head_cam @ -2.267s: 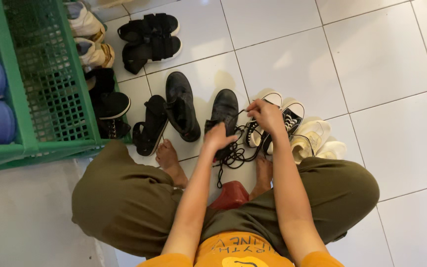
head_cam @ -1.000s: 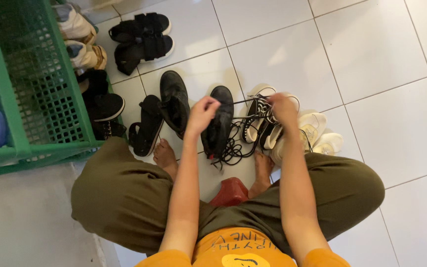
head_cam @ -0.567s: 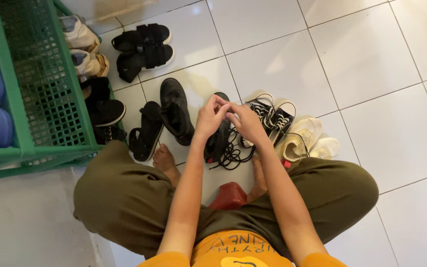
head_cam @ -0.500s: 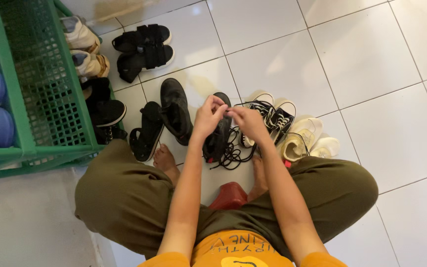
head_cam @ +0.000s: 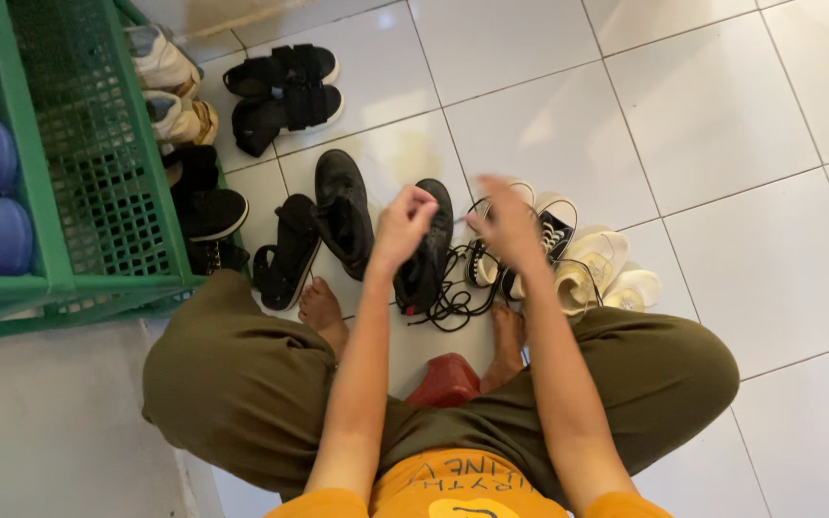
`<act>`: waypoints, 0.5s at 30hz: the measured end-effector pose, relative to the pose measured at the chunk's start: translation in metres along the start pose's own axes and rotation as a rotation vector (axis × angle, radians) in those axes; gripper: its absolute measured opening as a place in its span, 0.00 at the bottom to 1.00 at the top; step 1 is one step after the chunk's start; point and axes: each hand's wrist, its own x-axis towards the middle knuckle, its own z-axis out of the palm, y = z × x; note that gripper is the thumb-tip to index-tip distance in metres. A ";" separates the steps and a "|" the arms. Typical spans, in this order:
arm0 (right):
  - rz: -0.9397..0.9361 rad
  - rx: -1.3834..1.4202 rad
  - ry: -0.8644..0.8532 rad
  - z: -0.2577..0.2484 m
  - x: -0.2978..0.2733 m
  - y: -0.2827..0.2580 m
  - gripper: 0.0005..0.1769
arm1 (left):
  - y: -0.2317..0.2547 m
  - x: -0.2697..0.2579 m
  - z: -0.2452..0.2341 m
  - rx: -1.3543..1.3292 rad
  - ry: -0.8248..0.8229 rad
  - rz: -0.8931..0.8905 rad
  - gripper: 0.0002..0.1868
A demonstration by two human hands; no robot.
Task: The person sits on the floor and unlaces a pair of black boots, then re-laces them by threading the laces through the eyelets and tying them. The person also handles a pair of black-and-white sneakers and a pair of white sneakers, moving them aside during the process.
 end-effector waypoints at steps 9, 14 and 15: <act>0.384 0.318 -0.023 0.003 0.005 0.014 0.14 | -0.014 0.000 -0.007 -0.048 -0.123 -0.050 0.08; 0.819 0.182 0.253 -0.032 -0.006 0.088 0.19 | -0.049 0.002 -0.031 -0.040 -0.084 -0.140 0.08; 0.886 0.079 0.213 -0.035 -0.008 0.092 0.19 | -0.052 0.002 -0.035 -0.047 -0.044 -0.152 0.08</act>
